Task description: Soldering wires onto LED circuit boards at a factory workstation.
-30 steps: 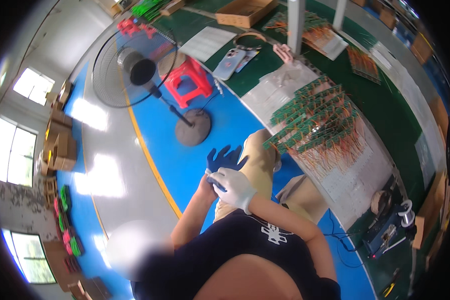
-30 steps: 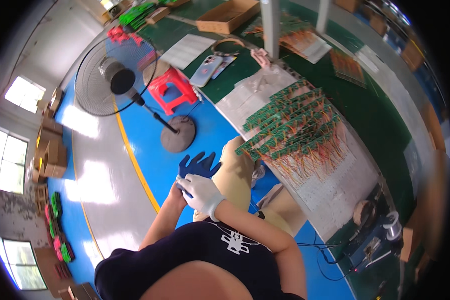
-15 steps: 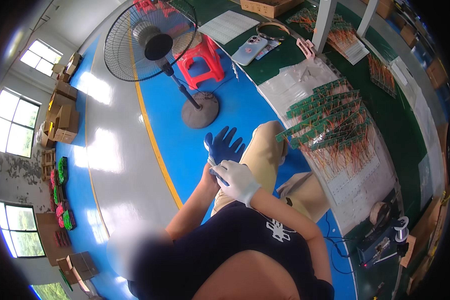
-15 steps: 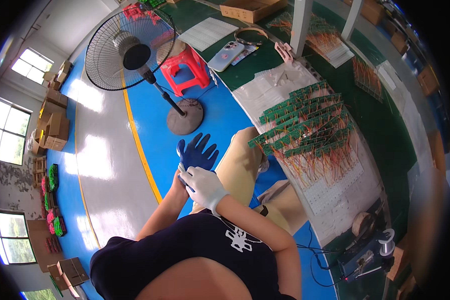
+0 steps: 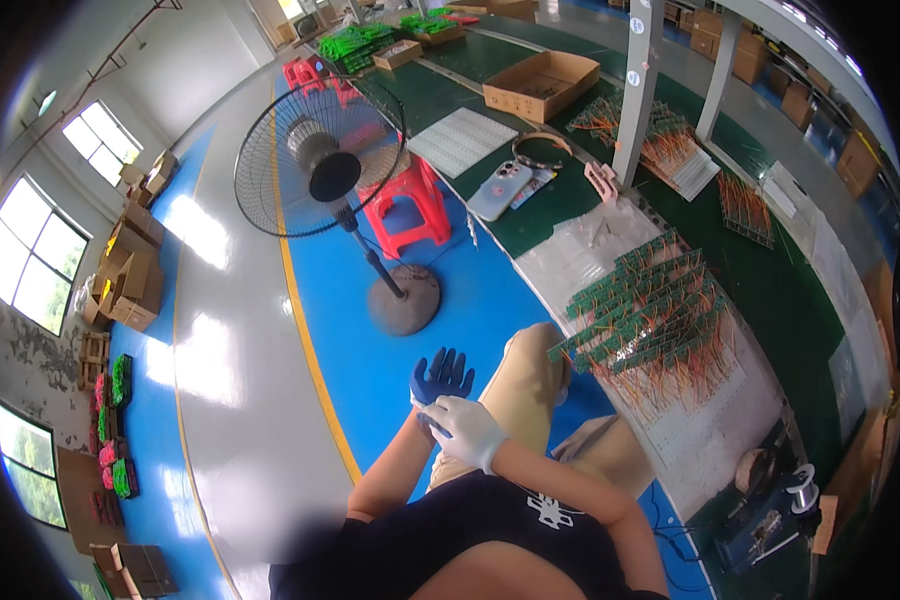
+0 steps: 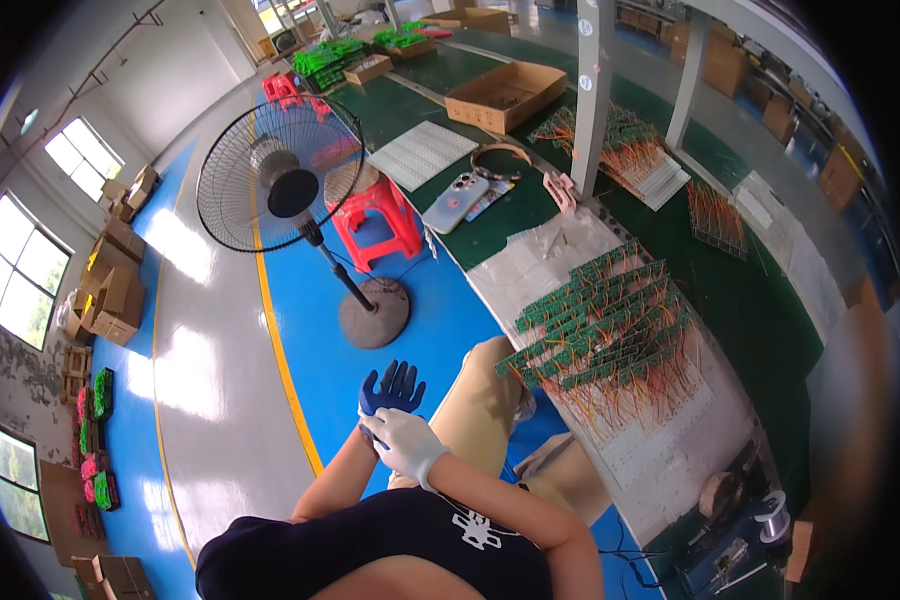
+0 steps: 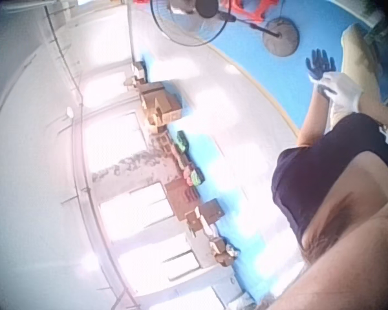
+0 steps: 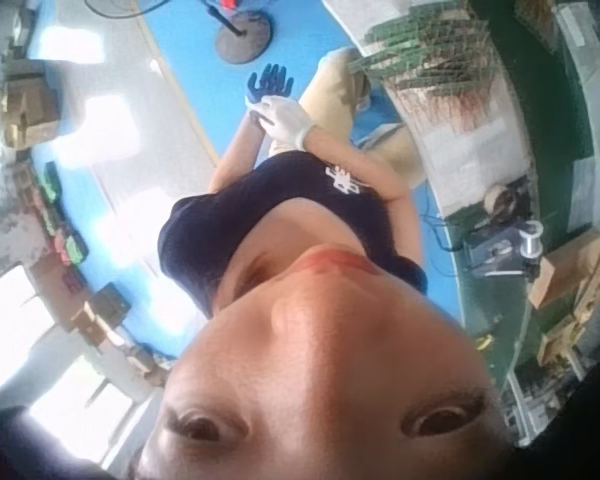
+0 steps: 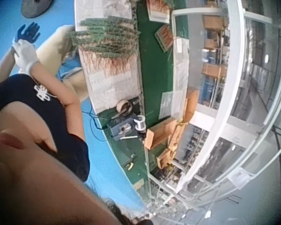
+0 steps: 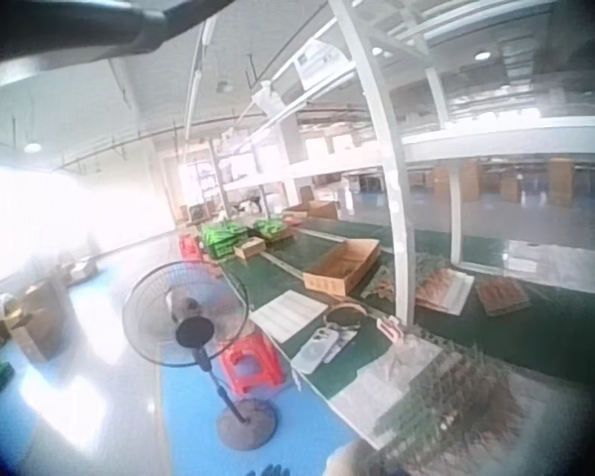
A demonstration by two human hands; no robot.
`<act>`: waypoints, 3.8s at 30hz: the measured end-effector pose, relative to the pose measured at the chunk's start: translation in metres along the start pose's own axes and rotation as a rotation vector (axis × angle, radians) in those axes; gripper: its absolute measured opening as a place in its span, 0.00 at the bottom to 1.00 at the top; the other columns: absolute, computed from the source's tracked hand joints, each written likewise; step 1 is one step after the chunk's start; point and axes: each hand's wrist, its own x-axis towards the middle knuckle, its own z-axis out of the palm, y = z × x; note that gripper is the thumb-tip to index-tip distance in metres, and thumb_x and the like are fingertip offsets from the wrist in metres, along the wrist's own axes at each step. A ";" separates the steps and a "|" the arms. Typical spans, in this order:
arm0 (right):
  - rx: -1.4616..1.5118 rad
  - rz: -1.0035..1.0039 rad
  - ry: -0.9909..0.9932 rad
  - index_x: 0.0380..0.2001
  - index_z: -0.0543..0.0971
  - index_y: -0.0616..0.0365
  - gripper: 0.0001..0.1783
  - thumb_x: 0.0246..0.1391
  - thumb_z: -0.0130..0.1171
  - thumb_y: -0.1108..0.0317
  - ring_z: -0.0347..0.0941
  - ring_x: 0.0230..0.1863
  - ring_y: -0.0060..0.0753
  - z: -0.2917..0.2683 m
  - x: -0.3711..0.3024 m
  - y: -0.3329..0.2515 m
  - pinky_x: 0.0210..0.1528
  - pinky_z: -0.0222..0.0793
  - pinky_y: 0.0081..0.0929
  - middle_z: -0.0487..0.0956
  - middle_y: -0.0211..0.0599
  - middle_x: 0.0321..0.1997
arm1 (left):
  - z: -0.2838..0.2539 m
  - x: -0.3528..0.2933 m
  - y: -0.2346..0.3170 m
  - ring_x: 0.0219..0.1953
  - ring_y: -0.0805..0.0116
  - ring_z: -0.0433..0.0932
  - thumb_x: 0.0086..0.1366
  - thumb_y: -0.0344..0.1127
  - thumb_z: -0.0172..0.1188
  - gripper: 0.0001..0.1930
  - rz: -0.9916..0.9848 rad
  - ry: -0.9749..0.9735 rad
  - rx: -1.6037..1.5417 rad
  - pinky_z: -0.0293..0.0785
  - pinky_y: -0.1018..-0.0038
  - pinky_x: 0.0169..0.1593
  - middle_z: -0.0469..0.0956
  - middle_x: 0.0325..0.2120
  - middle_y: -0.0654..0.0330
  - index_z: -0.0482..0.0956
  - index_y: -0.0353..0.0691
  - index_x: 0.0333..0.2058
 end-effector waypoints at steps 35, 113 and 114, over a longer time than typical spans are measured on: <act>-0.205 0.015 -0.132 0.42 0.75 0.56 0.17 0.44 0.56 0.72 0.73 0.38 0.34 -0.008 0.025 0.013 0.39 0.71 0.31 0.75 0.34 0.38 | 0.023 0.021 -0.011 0.52 0.59 0.69 0.66 0.55 0.41 0.30 0.474 0.125 0.571 0.58 0.64 0.59 0.64 0.55 0.52 0.56 0.42 0.60; 0.400 0.430 0.530 0.27 0.75 0.63 0.10 0.37 0.63 0.75 0.66 0.29 0.14 -0.336 -0.036 -0.013 0.32 0.60 0.15 0.72 0.28 0.25 | 0.315 -0.012 -0.026 0.58 0.58 0.63 0.60 0.44 0.53 0.33 0.434 -1.414 1.185 0.54 0.67 0.62 0.65 0.55 0.49 0.57 0.29 0.59; 0.388 0.469 0.473 0.28 0.76 0.63 0.11 0.36 0.64 0.75 0.66 0.28 0.15 -0.331 -0.041 -0.017 0.32 0.61 0.15 0.73 0.28 0.26 | 0.318 -0.026 -0.036 0.57 0.60 0.64 0.59 0.42 0.56 0.33 0.284 -1.435 1.234 0.56 0.68 0.60 0.65 0.54 0.50 0.57 0.31 0.59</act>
